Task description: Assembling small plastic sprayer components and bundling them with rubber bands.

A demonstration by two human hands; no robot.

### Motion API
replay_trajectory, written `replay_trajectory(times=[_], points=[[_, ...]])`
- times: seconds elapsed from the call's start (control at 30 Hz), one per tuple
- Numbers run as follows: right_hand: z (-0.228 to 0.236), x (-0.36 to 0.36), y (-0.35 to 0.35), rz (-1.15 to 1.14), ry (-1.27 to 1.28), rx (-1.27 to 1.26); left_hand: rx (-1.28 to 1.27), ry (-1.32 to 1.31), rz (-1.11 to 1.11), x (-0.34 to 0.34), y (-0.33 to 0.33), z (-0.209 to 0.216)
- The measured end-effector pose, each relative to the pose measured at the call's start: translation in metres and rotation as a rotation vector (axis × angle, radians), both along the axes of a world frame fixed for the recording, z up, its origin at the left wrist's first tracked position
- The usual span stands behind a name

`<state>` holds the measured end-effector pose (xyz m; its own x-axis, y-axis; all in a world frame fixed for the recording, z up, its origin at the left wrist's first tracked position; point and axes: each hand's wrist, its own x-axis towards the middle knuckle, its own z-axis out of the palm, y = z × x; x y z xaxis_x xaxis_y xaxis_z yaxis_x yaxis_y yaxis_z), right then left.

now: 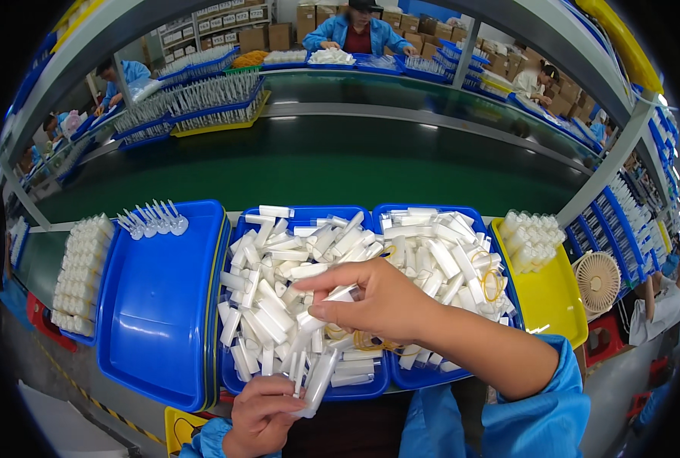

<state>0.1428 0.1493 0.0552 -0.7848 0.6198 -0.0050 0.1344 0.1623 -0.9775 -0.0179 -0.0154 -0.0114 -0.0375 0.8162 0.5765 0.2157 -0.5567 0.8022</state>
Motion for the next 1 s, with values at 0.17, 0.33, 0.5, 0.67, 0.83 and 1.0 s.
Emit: replay_trajectory(times=[0.17, 0.33, 0.5, 0.67, 0.83, 1.0], points=[[-0.002, 0.004, -0.008, -0.057, 0.175, -0.647, 0.015, -0.02, -0.024, 0.004, 0.007, -0.002], [-0.01, 0.009, -0.006, 0.041, 0.175, -0.707, -0.021, -0.057, -0.053, 0.006, 0.006, -0.004], [0.006, 0.016, -0.008, 0.102, -0.26, 0.151, 0.008, 0.005, -0.112, 0.005, 0.013, -0.001], [0.019, 0.023, -0.016, 0.218, -0.219, 0.22, -0.008, -0.037, -0.215, 0.003, 0.007, -0.006], [0.013, 0.024, -0.025, 0.345, -0.169, 0.23, 0.033, -0.064, -0.247, 0.004, 0.007, -0.01], [0.006, 0.012, -0.056, 0.336, -0.115, 0.381, -0.06, -0.266, -0.075, 0.011, -0.007, -0.013]])
